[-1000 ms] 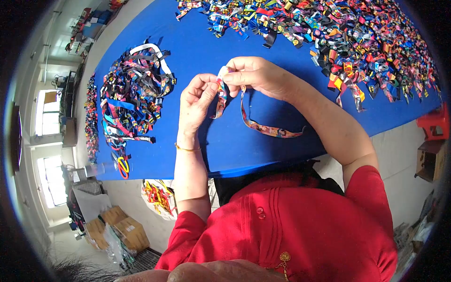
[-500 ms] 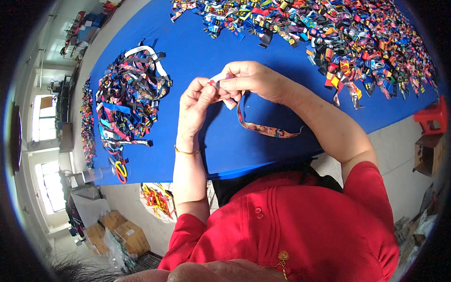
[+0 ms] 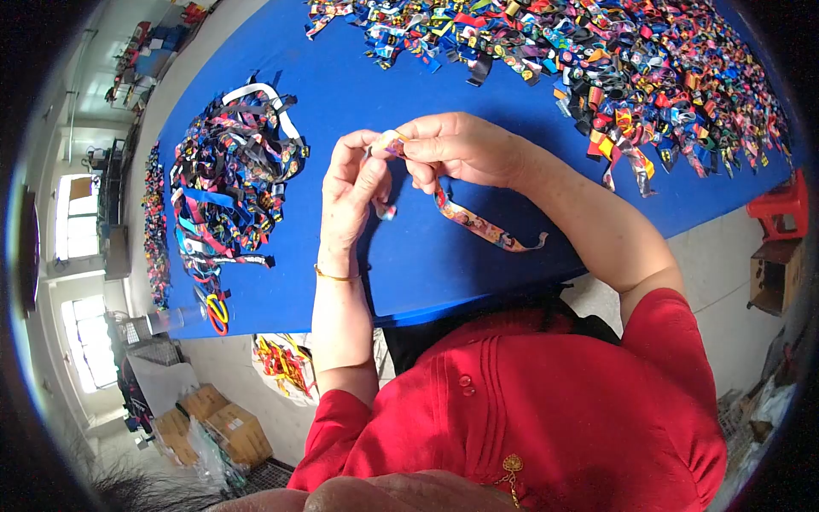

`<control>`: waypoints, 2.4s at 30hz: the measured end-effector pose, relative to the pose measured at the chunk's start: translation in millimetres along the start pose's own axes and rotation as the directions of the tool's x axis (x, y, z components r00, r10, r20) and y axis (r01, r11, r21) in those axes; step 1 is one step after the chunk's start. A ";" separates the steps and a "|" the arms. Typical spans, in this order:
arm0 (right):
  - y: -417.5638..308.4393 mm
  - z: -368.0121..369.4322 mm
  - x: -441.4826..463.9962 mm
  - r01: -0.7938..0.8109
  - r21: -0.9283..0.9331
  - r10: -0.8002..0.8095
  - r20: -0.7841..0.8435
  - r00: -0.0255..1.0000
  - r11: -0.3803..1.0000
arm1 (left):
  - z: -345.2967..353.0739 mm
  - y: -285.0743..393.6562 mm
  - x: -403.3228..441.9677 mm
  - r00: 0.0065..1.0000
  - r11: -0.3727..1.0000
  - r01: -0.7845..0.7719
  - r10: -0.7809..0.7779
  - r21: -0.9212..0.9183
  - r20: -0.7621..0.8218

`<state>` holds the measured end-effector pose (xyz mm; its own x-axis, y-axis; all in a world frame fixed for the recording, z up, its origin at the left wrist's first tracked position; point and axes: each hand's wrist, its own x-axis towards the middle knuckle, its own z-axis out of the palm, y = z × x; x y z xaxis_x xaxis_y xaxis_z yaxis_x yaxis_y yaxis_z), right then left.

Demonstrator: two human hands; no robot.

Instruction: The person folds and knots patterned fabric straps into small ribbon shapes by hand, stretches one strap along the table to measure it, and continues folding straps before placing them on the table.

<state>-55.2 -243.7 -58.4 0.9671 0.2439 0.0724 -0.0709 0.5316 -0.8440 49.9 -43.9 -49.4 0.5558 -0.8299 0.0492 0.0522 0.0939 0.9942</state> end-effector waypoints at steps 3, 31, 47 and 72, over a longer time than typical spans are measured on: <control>-8.8 7.2 0.8 -0.008 0.060 0.008 0.003 1.000 0.998 | -8.7 -9.7 3.2 0.999 0.999 0.035 -0.035 -0.017 0.016; -7.4 13.7 2.6 0.058 -0.034 -0.061 -0.123 0.991 0.998 | -1.6 -7.3 4.3 0.998 0.977 0.039 -0.048 -0.210 -0.037; -3.5 14.1 1.3 -0.027 -0.273 -0.010 -0.133 0.991 0.962 | 6.0 -5.1 2.7 0.994 0.994 0.104 -0.104 -0.032 -0.013; -3.8 32.9 -3.5 -0.074 -0.431 0.012 -0.143 0.990 0.899 | 4.0 -7.5 4.8 0.973 0.991 0.076 -0.098 -0.114 -0.209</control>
<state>-66.4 -219.8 -38.0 0.9912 0.1318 -0.0149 -0.0297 0.1106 -0.9934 48.9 -50.8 -56.2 0.7091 -0.7017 -0.0698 0.1883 0.0930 0.9777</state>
